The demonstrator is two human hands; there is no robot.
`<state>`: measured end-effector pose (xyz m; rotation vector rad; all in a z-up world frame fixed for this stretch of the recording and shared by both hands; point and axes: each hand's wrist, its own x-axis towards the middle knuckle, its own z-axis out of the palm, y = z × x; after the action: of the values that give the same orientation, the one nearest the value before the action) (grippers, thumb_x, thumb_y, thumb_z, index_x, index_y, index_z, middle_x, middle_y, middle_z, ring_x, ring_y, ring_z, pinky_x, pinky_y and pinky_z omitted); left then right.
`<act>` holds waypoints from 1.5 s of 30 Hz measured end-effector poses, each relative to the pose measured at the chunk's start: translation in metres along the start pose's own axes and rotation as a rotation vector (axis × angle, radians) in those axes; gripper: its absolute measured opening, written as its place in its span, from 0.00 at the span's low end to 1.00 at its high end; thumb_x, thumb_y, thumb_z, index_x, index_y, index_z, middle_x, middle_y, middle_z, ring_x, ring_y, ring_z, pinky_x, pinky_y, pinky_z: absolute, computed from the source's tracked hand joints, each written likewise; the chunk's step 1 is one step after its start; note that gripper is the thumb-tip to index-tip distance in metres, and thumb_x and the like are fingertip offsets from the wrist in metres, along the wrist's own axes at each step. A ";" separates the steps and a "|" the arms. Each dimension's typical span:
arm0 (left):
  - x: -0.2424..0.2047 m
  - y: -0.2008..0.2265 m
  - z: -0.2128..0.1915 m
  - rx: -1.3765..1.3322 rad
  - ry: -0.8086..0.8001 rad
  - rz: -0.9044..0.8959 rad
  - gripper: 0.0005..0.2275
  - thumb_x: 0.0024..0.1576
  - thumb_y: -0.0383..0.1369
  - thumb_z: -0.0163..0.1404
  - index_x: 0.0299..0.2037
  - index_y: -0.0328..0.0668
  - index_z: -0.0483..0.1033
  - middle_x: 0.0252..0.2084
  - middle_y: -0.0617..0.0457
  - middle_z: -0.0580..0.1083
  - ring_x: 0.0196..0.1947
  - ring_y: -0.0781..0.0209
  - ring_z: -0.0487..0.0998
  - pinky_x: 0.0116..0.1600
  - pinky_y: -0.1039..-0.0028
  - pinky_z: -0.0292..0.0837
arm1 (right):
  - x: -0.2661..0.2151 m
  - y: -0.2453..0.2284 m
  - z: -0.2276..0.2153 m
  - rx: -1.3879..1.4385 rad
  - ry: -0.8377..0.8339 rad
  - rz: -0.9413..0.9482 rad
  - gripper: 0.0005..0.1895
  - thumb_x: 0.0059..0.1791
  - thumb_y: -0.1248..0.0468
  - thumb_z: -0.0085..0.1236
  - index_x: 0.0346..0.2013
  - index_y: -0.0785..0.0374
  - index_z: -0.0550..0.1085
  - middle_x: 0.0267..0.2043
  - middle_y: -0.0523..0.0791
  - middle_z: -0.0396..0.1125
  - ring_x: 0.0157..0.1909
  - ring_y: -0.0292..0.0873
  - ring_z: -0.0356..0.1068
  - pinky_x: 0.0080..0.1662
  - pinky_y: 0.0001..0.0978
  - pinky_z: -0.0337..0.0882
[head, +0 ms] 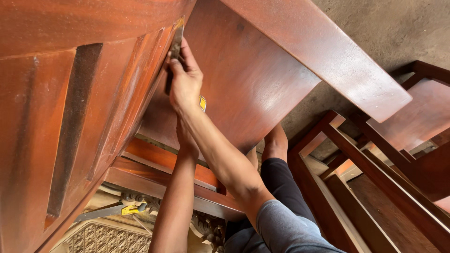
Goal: The person applies wood filler or putty to small cracks and joints on a wooden chair using a small knife. They dip the knife into a small can of filler and then press and smooth it into the wood, working on the backrest slats and then moving to the lower legs and joints while kneeling on the floor.
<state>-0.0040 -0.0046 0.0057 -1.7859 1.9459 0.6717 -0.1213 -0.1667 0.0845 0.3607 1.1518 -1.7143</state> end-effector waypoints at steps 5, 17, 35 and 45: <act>0.001 0.000 -0.002 -0.008 0.003 -0.004 0.30 0.54 0.26 0.57 0.67 0.37 0.59 0.69 0.33 0.63 0.64 0.42 0.69 0.64 0.62 0.72 | -0.005 0.004 -0.010 0.033 -0.094 -0.056 0.26 0.57 0.81 0.46 0.69 0.61 0.68 0.56 0.44 0.70 0.51 0.37 0.70 0.54 0.33 0.77; 0.002 0.005 -0.009 -0.056 0.020 -0.007 0.30 0.53 0.25 0.58 0.66 0.38 0.59 0.69 0.32 0.63 0.64 0.40 0.69 0.63 0.62 0.72 | 0.005 0.000 -0.001 0.034 -0.002 0.065 0.29 0.54 0.80 0.43 0.70 0.63 0.66 0.50 0.43 0.69 0.47 0.34 0.69 0.49 0.30 0.75; -0.013 0.030 -0.069 -0.449 0.271 0.004 0.38 0.36 0.17 0.67 0.59 0.40 0.64 0.68 0.33 0.62 0.64 0.37 0.67 0.61 0.59 0.72 | -0.075 -0.092 -0.165 -0.387 -0.222 0.189 0.14 0.56 0.72 0.45 0.57 0.62 0.62 0.47 0.50 0.67 0.39 0.44 0.71 0.40 0.37 0.75; -0.064 0.044 -0.054 -0.658 0.359 -0.311 0.33 0.40 0.23 0.69 0.56 0.45 0.65 0.55 0.40 0.70 0.49 0.35 0.75 0.47 0.51 0.77 | -0.096 -0.185 -0.254 -1.008 -0.272 0.239 0.23 0.52 0.70 0.52 0.62 0.67 0.62 0.44 0.49 0.70 0.34 0.38 0.70 0.35 0.30 0.73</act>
<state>-0.0405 0.0167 0.0897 -2.6988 1.6932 1.0145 -0.3014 0.1057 0.1199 -0.3395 1.5218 -0.7825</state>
